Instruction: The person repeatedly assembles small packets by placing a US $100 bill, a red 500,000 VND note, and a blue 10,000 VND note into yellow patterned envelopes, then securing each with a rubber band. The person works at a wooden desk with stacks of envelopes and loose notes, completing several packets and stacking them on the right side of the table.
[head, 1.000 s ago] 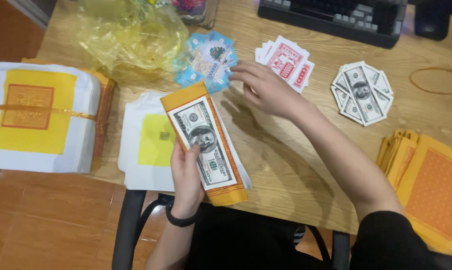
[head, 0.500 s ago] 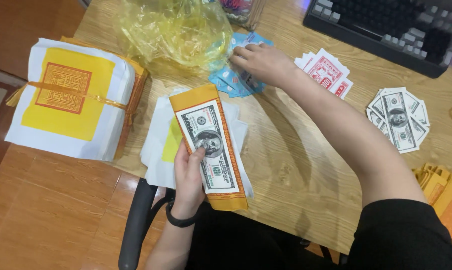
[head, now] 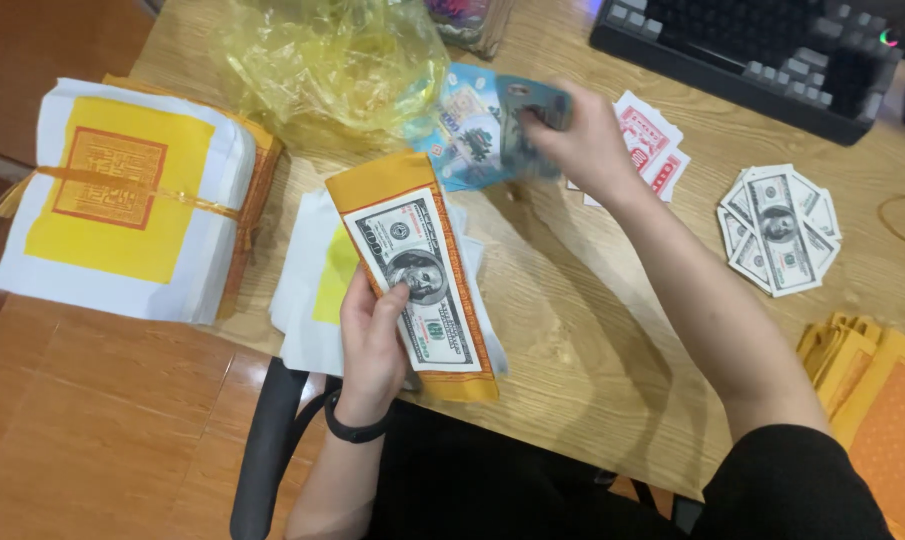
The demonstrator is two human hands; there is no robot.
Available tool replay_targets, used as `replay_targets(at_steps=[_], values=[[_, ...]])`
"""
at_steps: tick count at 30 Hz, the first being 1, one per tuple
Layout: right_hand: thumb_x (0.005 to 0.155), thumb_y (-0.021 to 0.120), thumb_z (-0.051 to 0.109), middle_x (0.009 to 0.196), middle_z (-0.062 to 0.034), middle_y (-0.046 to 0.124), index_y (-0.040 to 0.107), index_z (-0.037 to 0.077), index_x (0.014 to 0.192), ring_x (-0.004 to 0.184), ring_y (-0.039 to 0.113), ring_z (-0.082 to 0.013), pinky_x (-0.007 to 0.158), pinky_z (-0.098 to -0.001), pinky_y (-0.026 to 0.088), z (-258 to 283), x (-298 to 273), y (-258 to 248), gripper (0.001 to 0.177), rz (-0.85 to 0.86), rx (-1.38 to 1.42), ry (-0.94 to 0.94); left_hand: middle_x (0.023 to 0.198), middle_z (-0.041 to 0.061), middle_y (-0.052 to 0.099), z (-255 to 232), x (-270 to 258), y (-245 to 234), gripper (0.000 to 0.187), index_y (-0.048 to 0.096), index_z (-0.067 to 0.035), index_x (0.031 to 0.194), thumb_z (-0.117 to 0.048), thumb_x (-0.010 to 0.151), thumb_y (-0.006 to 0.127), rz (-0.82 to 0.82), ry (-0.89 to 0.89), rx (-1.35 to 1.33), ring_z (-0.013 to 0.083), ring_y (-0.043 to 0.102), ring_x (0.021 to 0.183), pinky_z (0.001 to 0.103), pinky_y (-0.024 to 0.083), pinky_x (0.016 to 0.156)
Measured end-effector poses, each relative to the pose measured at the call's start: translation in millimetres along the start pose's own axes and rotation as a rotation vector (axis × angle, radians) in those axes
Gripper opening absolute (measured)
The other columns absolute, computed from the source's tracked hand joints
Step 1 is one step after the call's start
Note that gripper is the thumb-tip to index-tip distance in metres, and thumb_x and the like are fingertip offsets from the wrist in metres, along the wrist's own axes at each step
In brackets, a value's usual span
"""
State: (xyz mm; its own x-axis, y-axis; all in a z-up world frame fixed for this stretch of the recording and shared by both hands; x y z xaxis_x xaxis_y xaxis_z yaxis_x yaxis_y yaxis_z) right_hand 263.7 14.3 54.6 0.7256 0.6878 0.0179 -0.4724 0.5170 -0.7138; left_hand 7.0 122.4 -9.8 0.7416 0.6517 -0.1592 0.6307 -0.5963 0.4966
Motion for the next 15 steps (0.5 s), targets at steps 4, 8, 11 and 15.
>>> replay_targets(at_steps=[4,8,11,15], values=[[0.081,0.064,0.008,0.077,0.0042,0.061,0.069,0.011,0.087,0.078,0.055,-0.009,0.07,-0.0269,0.047,-0.7,-83.5,-23.3,0.009,-0.097,0.435,0.153,0.097,0.007,0.065,-1.3,0.7,55.2,0.032,0.057,-0.001,0.116,-0.006,0.085,0.062,0.198,0.02,-0.127,0.0114,0.06,0.091,0.028,0.055,0.078],[0.078,0.073,-0.002,0.09,-0.0032,0.068,0.068,0.005,0.104,0.086,0.06,-0.0116,0.081,-0.0294,0.052,6.2,-137.9,-19.2,0.027,-0.148,0.511,0.142,0.097,0.003,0.063,23.5,0.8,96.8,0.031,0.059,-0.002,0.117,-0.003,0.086,0.058,0.284,-0.018,-0.137,0.0094,0.057,0.09,0.026,0.053,0.078],[0.095,0.061,0.002,0.082,-0.0054,0.065,0.065,0.002,0.104,0.078,0.057,-0.0089,0.074,-0.0269,0.056,9.3,-171.3,-23.7,0.01,-0.286,0.588,0.136,0.095,0.002,0.061,33.1,-3.9,120.9,0.027,0.06,-0.002,0.112,-0.002,0.086,0.056,0.327,-0.038,-0.169,0.0089,0.055,0.089,0.026,0.052,0.077],[0.1,0.042,0.003,0.077,-0.0052,0.054,0.065,0.002,0.097,0.073,0.051,-0.0103,0.061,-0.0268,0.048,32.8,-181.5,-28.3,0.023,-0.289,0.435,0.078,0.096,0.006,0.059,49.7,-8.3,129.9,0.029,0.058,0.0,0.115,-0.003,0.087,0.052,0.373,-0.084,-0.168,0.0124,0.055,0.09,0.029,0.051,0.078]])
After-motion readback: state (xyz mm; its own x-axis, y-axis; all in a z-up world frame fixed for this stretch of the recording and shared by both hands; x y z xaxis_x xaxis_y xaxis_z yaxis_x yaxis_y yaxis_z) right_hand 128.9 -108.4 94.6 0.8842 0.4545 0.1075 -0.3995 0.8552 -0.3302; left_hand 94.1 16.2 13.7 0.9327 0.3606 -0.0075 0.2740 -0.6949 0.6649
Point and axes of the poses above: each hand's wrist, its own x-axis towards the middle knuckle, its own y-axis out of the palm, z = x × y, the point moved 8 cm from there along x, towards the middle knuckle
